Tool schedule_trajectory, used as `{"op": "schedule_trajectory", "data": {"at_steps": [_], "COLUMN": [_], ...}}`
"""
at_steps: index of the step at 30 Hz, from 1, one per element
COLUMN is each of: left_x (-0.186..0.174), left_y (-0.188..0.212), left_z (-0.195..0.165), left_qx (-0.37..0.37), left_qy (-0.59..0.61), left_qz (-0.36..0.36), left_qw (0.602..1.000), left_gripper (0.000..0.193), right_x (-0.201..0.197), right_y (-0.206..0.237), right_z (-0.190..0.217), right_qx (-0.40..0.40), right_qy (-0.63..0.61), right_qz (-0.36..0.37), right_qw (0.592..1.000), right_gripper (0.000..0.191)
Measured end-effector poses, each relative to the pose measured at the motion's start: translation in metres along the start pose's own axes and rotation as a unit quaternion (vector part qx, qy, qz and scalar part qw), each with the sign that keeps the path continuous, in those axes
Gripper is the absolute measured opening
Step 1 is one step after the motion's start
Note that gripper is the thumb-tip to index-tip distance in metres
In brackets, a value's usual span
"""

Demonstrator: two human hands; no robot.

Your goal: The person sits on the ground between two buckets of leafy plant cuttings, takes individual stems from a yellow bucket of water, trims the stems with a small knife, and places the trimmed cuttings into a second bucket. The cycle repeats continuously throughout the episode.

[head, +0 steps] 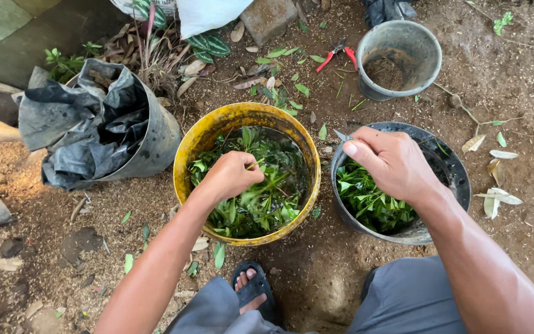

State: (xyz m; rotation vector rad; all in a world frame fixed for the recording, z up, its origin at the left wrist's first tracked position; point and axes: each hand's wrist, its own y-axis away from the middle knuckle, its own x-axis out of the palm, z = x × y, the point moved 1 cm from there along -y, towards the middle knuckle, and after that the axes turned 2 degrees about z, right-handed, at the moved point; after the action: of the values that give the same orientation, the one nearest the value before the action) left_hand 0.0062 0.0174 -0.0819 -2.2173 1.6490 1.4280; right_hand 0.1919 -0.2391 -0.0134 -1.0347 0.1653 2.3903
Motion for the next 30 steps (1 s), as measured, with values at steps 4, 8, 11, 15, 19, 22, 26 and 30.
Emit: {"op": "schedule_trajectory", "data": {"at_steps": [4, 8, 11, 15, 19, 22, 26, 30], "left_x": [0.000, 0.016, 0.044, 0.076, 0.063, 0.025, -0.014, -0.012], "left_y": [0.000, -0.012, -0.033, -0.044, -0.043, -0.028, 0.006, 0.024], "left_z": [0.006, 0.008, 0.001, 0.003, 0.001, 0.001, 0.006, 0.006], "left_qx": [0.059, 0.062, 0.064, 0.097, 0.051, 0.004, 0.032, 0.101], "left_qy": [-0.039, -0.131, -0.234, -0.316, -0.313, -0.289, -0.122, 0.137], "left_qz": [-0.074, -0.021, 0.043, 0.023, 0.047, 0.110, 0.087, 0.087], "left_qw": [0.995, 0.989, 0.969, 0.943, 0.947, 0.951, 0.988, 0.982], "left_gripper": [0.031, 0.024, 0.017, 0.013, 0.017, 0.022, 0.021, 0.033], "right_x": [0.007, 0.011, 0.014, 0.015, 0.011, 0.006, 0.007, 0.016], "right_y": [0.000, -0.001, -0.002, 0.000, 0.003, 0.004, 0.005, 0.004], "right_z": [0.004, 0.007, 0.008, 0.009, 0.009, 0.008, 0.010, 0.013], "right_qx": [-0.013, -0.038, -0.025, -0.002, -0.011, -0.015, -0.006, -0.006], "right_qy": [0.002, 0.004, 0.016, 0.021, 0.028, 0.018, 0.017, 0.019], "right_qz": [0.015, 0.014, 0.023, 0.033, 0.034, 0.028, 0.033, 0.043], "right_qw": [1.000, 0.999, 0.999, 0.999, 0.999, 0.999, 0.999, 0.999], "right_gripper": [0.037, 0.037, 0.038, 0.039, 0.038, 0.037, 0.036, 0.036]}}
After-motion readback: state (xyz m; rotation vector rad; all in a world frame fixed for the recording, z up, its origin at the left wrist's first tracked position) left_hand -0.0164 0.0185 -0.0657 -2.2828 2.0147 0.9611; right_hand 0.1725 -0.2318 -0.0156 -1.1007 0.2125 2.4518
